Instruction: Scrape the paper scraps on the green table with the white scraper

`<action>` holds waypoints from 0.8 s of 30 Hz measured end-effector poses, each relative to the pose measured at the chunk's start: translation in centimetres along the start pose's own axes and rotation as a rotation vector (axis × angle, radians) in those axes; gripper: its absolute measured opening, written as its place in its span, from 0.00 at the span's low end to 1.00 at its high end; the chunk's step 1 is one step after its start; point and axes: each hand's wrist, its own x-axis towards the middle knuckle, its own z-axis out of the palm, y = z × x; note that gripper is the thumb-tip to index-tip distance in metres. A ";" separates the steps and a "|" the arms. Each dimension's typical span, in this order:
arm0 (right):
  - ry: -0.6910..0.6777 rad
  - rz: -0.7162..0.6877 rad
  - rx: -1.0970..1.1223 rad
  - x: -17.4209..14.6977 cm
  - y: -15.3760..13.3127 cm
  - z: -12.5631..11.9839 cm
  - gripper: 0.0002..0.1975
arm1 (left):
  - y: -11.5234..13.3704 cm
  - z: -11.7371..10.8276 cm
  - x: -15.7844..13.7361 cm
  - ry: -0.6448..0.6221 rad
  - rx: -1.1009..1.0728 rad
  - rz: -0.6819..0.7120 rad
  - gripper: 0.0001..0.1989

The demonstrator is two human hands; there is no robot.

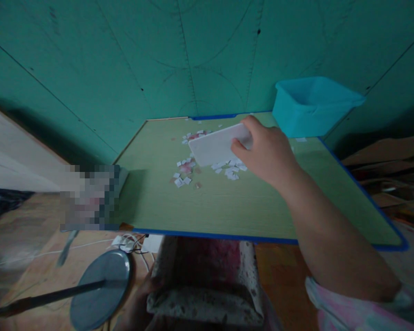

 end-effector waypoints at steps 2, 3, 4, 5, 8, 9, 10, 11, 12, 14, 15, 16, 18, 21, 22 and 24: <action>-0.051 -0.042 0.061 -0.4 -0.8 0.3 0.13 | -0.1 -0.1 0.1 0.009 -0.010 -0.007 0.31; -0.070 -0.070 0.080 -0.6 -1.2 0.5 0.13 | -0.2 -0.2 0.1 0.013 -0.014 -0.006 0.32; -0.085 -0.099 0.090 -0.8 -1.5 0.8 0.13 | -0.3 -0.3 0.2 0.015 -0.015 -0.003 0.32; -0.095 -0.125 0.092 -1.0 -1.8 1.0 0.13 | -0.3 -0.5 0.3 0.014 -0.010 -0.004 0.33; -0.110 -0.166 0.092 -1.2 -2.1 1.3 0.13 | -0.4 -0.7 0.3 -0.002 0.005 -0.021 0.31; -0.116 -0.165 0.095 -1.2 -2.0 1.2 0.13 | -0.3 -0.7 0.3 -0.006 0.011 -0.024 0.30; -0.118 -0.159 0.099 -1.2 -2.0 1.1 0.13 | -0.3 -0.6 0.2 -0.005 0.019 -0.020 0.29; -0.113 -0.149 0.104 -1.1 -1.9 0.9 0.12 | -0.2 -0.5 0.1 0.003 0.026 -0.010 0.29; -0.104 -0.136 0.108 -1.0 -1.8 0.7 0.12 | -0.1 -0.3 0.1 0.013 0.033 0.004 0.29; -0.078 -0.110 0.109 -0.9 -1.7 0.4 0.12 | 0.0 -0.2 0.0 0.044 0.047 0.024 0.29; -0.070 -0.104 0.106 -0.9 -1.7 0.3 0.12 | 0.0 -0.1 0.0 0.054 0.053 0.026 0.29; -0.067 -0.101 0.100 -0.8 -1.7 0.3 0.13 | 0.0 -0.1 0.0 0.057 0.058 0.022 0.28; -0.066 -0.102 0.084 -0.8 -1.6 0.4 0.13 | 0.0 0.0 0.0 0.055 0.056 0.004 0.27; -0.044 -0.082 0.058 -0.7 -1.5 0.6 0.13 | 0.0 0.1 -0.1 0.067 0.015 -0.018 0.29; -0.037 -0.068 0.051 -0.7 -1.4 0.6 0.13 | 0.1 0.2 -0.1 0.068 0.002 -0.024 0.30; -0.040 -0.045 0.050 -0.7 -1.4 0.6 0.13 | 0.1 0.3 0.0 0.051 -0.012 -0.030 0.32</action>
